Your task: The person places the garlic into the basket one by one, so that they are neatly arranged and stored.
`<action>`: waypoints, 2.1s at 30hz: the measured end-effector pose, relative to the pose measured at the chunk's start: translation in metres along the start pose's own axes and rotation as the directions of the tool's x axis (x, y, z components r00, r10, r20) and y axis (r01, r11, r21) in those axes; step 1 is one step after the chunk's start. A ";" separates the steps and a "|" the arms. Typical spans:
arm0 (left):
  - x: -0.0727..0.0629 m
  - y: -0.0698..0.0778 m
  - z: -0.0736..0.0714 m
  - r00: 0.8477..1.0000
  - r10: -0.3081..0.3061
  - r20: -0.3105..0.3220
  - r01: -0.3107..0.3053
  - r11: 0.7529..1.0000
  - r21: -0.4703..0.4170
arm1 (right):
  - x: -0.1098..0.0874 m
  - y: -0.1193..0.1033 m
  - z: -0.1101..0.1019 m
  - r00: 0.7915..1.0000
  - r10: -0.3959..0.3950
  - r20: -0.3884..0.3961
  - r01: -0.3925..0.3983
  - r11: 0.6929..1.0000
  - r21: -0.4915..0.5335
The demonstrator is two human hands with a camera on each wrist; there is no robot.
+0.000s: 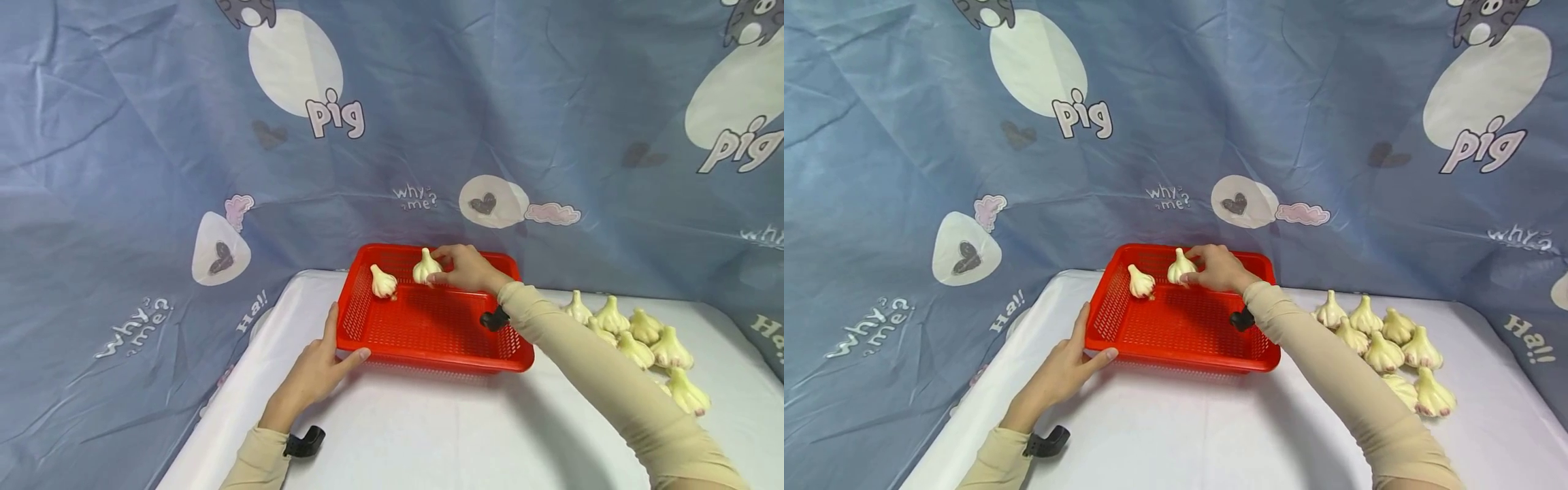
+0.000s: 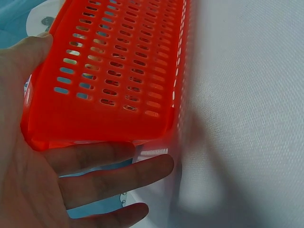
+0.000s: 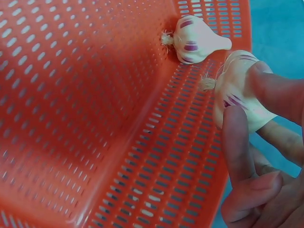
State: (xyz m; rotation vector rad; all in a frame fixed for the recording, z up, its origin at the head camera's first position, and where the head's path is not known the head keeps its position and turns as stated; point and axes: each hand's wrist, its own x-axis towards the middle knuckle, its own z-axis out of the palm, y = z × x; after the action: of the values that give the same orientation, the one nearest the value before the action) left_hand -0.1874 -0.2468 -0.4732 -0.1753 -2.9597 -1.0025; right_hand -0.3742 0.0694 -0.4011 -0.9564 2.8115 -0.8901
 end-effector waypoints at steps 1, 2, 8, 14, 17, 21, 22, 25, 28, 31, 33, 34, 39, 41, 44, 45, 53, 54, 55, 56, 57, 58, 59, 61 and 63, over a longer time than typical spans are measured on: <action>0.000 0.000 0.000 1.000 0.000 0.000 0.000 1.000 0.002 | 0.002 0.000 0.001 1.000 0.003 -0.001 -0.003 1.000 -0.001; 0.000 0.000 0.000 1.000 0.000 0.000 0.000 1.000 0.002 | 0.005 0.000 0.003 1.000 0.006 0.000 -0.006 1.000 -0.002; 0.001 0.000 0.001 1.000 0.004 -0.008 -0.004 1.000 -0.005 | 0.019 -0.005 0.007 0.999 0.052 0.011 -0.051 0.999 -0.011; 0.001 0.000 0.003 1.000 0.008 -0.010 -0.008 1.000 -0.018 | 0.028 -0.003 0.016 0.997 0.073 0.037 -0.071 0.997 -0.032; 0.001 -0.001 0.002 1.000 0.008 -0.009 -0.008 1.000 -0.011 | 0.030 -0.001 0.022 0.995 0.079 0.058 -0.076 0.996 -0.043; 0.001 -0.001 0.002 1.000 0.006 -0.011 -0.006 1.000 -0.001 | 0.032 0.002 0.026 0.994 0.081 0.077 -0.076 0.995 -0.061; 0.001 -0.001 0.002 1.000 0.007 -0.012 -0.007 1.000 0.000 | 0.032 0.003 0.027 0.994 0.078 0.081 -0.073 0.995 -0.068; 0.001 -0.001 0.002 1.000 0.012 -0.015 -0.012 1.000 -0.001 | 0.033 0.007 0.030 0.993 0.079 0.085 -0.071 0.993 -0.092; 0.001 0.000 0.002 1.000 0.017 -0.016 -0.017 1.000 -0.005 | 0.034 0.012 0.033 0.993 0.078 0.093 -0.069 0.993 -0.097; 0.001 0.000 0.001 1.000 0.017 -0.017 -0.017 1.000 -0.005 | 0.035 0.015 0.036 0.992 0.077 0.095 -0.069 0.994 -0.089; 0.001 0.000 0.001 1.000 0.016 -0.018 -0.016 1.000 -0.007 | 0.035 0.017 0.038 0.992 0.079 0.093 -0.072 0.994 -0.081; 0.002 0.000 0.001 1.000 0.015 -0.018 -0.015 1.000 -0.007 | 0.035 0.017 0.039 0.992 0.081 0.092 -0.074 0.994 -0.076; 0.002 0.001 0.001 1.000 0.008 -0.020 -0.009 1.000 -0.008 | 0.036 0.020 0.047 0.992 0.079 0.096 -0.073 0.995 -0.072; 0.002 0.001 0.001 1.000 0.006 -0.018 -0.006 1.000 -0.009 | 0.036 0.022 0.052 0.991 0.077 0.105 -0.070 0.995 -0.073; 0.001 0.001 0.002 1.000 0.005 -0.015 -0.005 1.000 -0.006 | 0.035 0.025 0.057 0.990 0.080 0.118 -0.072 0.995 -0.068; 0.001 0.001 0.002 1.000 0.005 -0.015 -0.005 1.000 -0.005 | 0.035 0.026 0.059 0.990 0.079 0.119 -0.071 0.995 -0.068; 0.002 0.002 0.002 1.000 0.003 -0.020 -0.003 1.000 -0.015 | 0.035 0.028 0.061 0.992 0.086 0.092 -0.076 0.991 -0.106; 0.002 0.002 0.002 1.000 0.003 -0.016 -0.003 1.000 -0.015 | 0.035 0.028 0.061 0.992 0.092 0.091 -0.081 0.991 -0.109; 0.001 0.002 0.002 1.000 0.003 -0.012 -0.003 1.000 -0.014 | 0.034 0.028 0.061 0.991 0.094 0.092 -0.084 0.990 -0.109; 0.001 0.003 0.002 1.000 0.000 -0.011 -0.001 1.000 -0.015 | 0.034 0.028 0.062 0.991 0.096 0.093 -0.086 0.991 -0.107; 0.001 0.003 0.002 1.000 -0.001 -0.010 0.001 1.000 -0.015 | 0.034 0.028 0.062 0.991 0.097 0.093 -0.087 0.990 -0.107; 0.001 0.003 0.002 1.000 -0.002 -0.009 0.002 1.000 -0.015 | 0.033 0.028 0.062 0.991 0.099 0.094 -0.089 0.990 -0.105; 0.000 0.003 0.002 1.000 -0.001 -0.009 0.001 1.000 -0.015 | 0.033 0.028 0.062 0.990 0.102 0.094 -0.092 0.991 -0.102; 0.000 0.003 0.002 1.000 0.000 -0.010 0.000 1.000 -0.016 | 0.032 0.029 0.062 0.990 0.107 0.093 -0.097 0.990 -0.101; 0.000 0.003 0.003 1.000 0.003 -0.013 -0.003 1.000 -0.015 | 0.031 0.029 0.062 0.989 0.112 0.092 -0.103 0.989 -0.103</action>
State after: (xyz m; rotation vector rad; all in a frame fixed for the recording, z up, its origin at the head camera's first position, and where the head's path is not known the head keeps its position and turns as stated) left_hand -0.1874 -0.2425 -0.4736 -0.1725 -2.9403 -1.0216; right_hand -0.4019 0.0387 -0.4639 -0.8247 2.8145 -0.6802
